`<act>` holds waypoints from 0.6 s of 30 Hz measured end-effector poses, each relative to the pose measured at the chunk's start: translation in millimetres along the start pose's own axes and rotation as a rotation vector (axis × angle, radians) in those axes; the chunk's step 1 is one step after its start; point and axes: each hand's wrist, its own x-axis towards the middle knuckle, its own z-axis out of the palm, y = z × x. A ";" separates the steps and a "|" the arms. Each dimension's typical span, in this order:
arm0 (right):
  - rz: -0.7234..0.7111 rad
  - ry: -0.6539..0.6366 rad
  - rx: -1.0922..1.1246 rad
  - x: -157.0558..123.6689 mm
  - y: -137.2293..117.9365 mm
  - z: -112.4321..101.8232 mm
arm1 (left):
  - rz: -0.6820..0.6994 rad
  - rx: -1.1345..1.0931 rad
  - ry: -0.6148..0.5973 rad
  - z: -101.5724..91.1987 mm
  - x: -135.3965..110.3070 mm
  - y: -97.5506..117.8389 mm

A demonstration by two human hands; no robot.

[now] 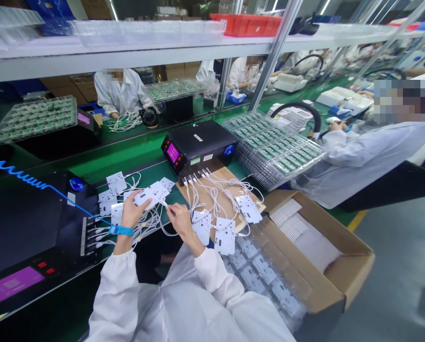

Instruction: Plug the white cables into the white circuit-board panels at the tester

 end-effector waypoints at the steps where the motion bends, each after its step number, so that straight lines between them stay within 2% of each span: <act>1: -0.013 -0.011 -0.018 0.1 0.7 0.3 | 0.012 0.022 -0.001 -0.2 -0.6 0.0; 8: -0.025 0.003 -0.008 1.1 5.2 2.4 | -0.020 -0.098 -0.027 4.5 -1.3 -5.1; 12: -0.023 -0.016 0.001 1.8 2.9 1.2 | 0.009 -0.072 -0.043 3.1 3.0 -6.5; 16: 0.023 -0.026 0.148 3.1 0.7 -6.0 | 0.040 -0.048 -0.044 4.9 2.4 -2.7; 18: 0.085 0.018 0.254 5.2 1.9 -11.4 | 0.078 -0.029 -0.021 8.3 -0.8 -0.1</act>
